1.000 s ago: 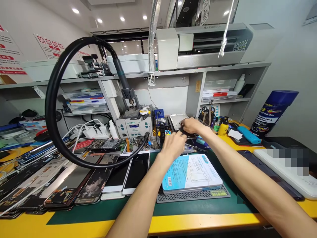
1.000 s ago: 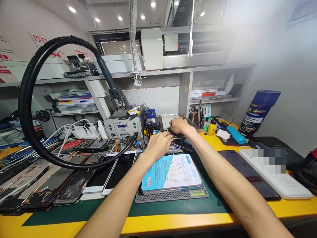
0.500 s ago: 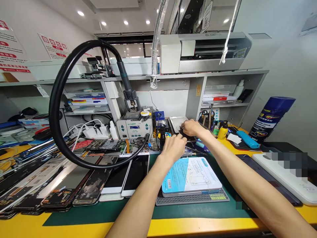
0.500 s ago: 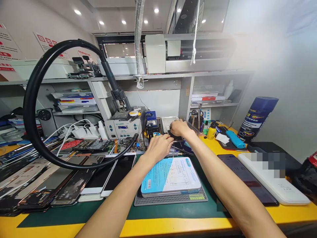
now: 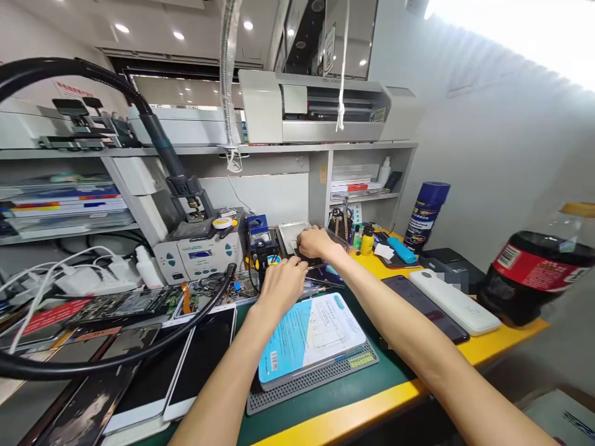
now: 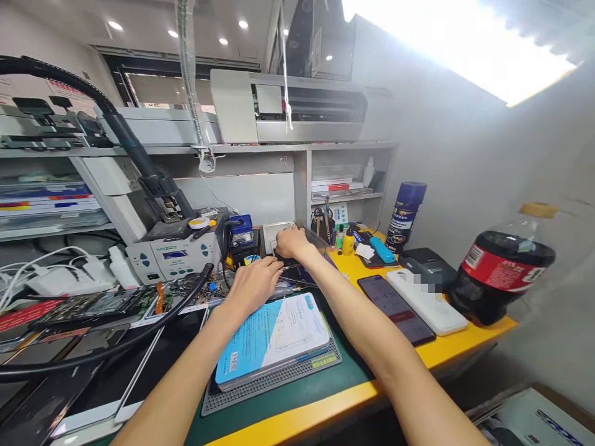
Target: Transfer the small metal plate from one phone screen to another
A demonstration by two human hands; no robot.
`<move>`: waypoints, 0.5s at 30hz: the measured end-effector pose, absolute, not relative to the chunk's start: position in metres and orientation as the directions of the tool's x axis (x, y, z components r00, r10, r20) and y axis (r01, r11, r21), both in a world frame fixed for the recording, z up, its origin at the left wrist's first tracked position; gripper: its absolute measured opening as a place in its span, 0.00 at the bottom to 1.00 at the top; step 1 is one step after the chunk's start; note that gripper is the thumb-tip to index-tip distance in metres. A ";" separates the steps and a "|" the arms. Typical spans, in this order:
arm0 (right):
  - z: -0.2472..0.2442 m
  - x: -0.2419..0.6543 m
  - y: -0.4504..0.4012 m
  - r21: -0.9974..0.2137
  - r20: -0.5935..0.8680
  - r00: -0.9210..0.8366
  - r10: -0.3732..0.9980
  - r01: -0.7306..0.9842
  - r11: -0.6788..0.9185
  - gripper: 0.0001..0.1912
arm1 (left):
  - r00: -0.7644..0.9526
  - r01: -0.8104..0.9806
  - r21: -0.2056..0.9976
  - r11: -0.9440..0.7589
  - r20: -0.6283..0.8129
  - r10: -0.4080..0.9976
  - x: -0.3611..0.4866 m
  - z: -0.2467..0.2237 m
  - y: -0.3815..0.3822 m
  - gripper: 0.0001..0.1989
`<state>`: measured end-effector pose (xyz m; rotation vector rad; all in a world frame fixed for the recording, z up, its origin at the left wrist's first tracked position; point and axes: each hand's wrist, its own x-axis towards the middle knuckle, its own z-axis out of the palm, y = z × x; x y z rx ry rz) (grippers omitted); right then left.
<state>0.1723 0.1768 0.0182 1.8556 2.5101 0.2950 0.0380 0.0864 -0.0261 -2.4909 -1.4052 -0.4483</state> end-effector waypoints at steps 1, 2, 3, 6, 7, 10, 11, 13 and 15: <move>0.018 0.173 0.177 0.151 0.108 -0.302 0.947 0.947 0.285 0.18 | 0.488 0.861 -0.063 -0.504 0.381 0.786 0.038 -0.026 0.087 0.13; 0.018 0.173 0.178 0.146 0.109 -0.305 0.946 0.946 0.288 0.18 | 0.487 0.862 -0.064 -0.503 0.381 0.786 0.038 -0.027 0.087 0.13; 0.017 0.173 0.178 0.142 0.109 -0.306 0.946 0.946 0.290 0.18 | 0.486 0.862 -0.064 -0.502 0.381 0.786 0.038 -0.027 0.087 0.13; 0.017 0.174 0.179 0.129 0.110 -0.309 0.945 0.947 0.294 0.18 | 0.485 0.863 -0.064 -0.501 0.381 0.787 0.038 -0.028 0.088 0.14; 0.017 0.174 0.179 0.125 0.111 -0.308 0.945 0.948 0.294 0.18 | 0.485 0.863 -0.064 -0.501 0.380 0.788 0.038 -0.028 0.088 0.14; 0.017 0.174 0.179 0.118 0.113 -0.304 0.946 0.949 0.291 0.18 | 0.483 0.865 -0.063 -0.499 0.380 0.789 0.038 -0.028 0.088 0.14; 0.017 0.174 0.179 0.116 0.113 -0.303 0.946 0.950 0.290 0.18 | 0.482 0.865 -0.062 -0.498 0.379 0.790 0.038 -0.028 0.088 0.14; 0.017 0.174 0.179 0.112 0.113 -0.302 0.947 0.950 0.290 0.18 | 0.480 0.866 -0.062 -0.496 0.379 0.791 0.038 -0.028 0.088 0.13; 0.017 0.174 0.179 0.104 0.109 -0.302 0.947 0.951 0.291 0.18 | 0.479 0.867 -0.061 -0.495 0.378 0.792 0.038 -0.028 0.088 0.13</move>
